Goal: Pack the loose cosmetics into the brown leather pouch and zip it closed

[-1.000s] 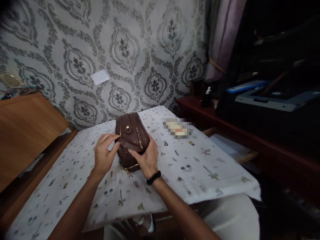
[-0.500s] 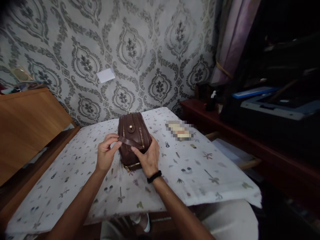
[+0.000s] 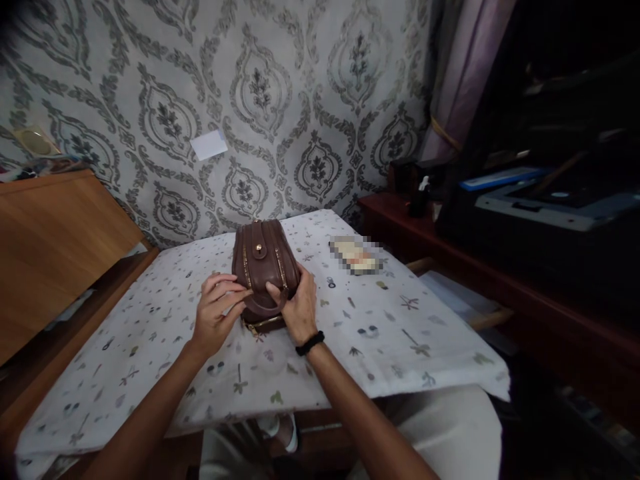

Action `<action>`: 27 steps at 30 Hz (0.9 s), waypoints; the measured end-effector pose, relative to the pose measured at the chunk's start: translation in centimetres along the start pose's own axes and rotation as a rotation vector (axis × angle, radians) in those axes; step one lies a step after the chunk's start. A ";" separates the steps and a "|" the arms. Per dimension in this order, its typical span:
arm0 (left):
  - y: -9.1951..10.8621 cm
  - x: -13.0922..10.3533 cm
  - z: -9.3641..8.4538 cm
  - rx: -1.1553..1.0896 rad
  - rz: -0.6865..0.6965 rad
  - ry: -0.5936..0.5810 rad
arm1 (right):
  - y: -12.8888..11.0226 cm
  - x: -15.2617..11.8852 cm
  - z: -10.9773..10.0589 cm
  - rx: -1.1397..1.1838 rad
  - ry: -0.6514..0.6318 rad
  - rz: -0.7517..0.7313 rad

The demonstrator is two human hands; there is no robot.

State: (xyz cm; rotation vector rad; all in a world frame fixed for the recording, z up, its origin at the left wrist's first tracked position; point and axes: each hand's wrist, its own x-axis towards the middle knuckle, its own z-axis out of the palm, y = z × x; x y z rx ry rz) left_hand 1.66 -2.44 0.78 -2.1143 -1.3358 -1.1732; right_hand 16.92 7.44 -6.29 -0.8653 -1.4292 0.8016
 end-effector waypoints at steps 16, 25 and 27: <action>1.8 -1.0 0.9 0.287 0.123 -0.030 | -2.1 -2.2 -3.3 -0.153 0.083 -0.358; 1.5 -2.0 1.9 0.238 0.204 -0.043 | -1.6 -1.2 -6.1 -0.275 -0.309 -0.690; 1.3 -2.2 1.8 0.235 0.225 -0.046 | -1.5 -1.0 -6.2 -0.301 -0.365 -0.690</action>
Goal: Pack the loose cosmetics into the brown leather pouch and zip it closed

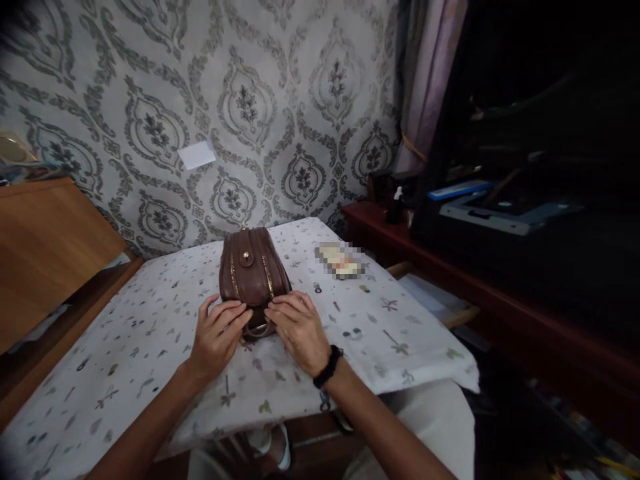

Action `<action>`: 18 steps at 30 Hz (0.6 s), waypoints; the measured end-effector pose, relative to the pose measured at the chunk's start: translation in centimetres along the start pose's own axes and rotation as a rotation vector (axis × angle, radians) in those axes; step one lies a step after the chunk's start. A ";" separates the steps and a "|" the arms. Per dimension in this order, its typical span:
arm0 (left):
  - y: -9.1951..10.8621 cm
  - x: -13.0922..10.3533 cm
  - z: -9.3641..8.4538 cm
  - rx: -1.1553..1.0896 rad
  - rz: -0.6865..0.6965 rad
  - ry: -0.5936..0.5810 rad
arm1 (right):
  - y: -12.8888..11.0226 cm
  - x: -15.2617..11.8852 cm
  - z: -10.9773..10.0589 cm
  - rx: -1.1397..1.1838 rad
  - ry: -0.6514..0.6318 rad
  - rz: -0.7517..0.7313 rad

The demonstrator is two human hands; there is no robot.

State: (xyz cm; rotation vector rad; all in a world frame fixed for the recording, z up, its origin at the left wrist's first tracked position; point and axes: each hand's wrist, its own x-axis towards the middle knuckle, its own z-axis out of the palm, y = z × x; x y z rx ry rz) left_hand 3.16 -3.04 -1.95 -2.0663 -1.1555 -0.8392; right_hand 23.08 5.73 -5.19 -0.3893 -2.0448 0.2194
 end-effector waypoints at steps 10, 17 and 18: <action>0.3 1.2 -1.0 -0.267 -0.244 0.022 | -0.9 1.6 -1.0 0.114 0.111 0.056; -0.5 1.9 -0.5 -0.410 -0.565 0.128 | 0.2 5.2 -1.1 0.348 0.156 0.341; -1.0 1.6 -0.2 -0.478 -0.641 0.151 | 0.8 4.9 -0.7 0.417 0.166 0.387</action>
